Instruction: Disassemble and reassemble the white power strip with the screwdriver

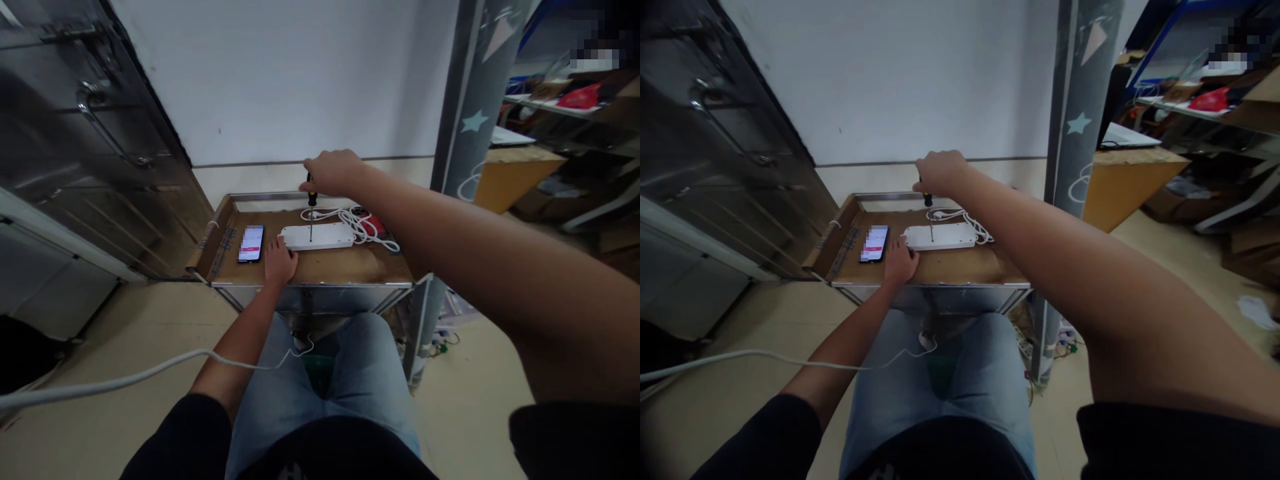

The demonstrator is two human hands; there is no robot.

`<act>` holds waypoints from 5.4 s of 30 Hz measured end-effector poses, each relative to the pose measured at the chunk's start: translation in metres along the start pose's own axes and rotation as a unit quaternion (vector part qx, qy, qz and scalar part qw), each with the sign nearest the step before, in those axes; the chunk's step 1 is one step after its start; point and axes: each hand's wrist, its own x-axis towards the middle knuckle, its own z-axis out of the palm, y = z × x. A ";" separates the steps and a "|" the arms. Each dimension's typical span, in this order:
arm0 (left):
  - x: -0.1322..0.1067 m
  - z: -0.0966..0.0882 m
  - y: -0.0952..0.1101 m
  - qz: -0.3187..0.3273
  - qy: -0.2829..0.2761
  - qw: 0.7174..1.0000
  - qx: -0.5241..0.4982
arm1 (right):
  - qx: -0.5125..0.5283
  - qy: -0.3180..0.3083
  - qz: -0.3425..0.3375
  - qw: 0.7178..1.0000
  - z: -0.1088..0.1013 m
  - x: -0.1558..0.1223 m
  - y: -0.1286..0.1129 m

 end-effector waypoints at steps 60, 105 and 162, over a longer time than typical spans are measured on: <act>-0.007 -0.009 0.006 -0.010 -0.009 1.000 -0.023 | 0.048 -0.074 0.022 0.996 -0.001 -0.003 0.011; -0.008 0.003 0.005 -0.011 -0.004 0.999 -0.050 | 0.022 -0.107 -0.015 0.994 -0.007 0.000 0.004; -0.007 0.000 0.004 -0.011 -0.008 0.999 -0.038 | 0.077 -0.140 0.024 0.987 -0.009 -0.009 0.007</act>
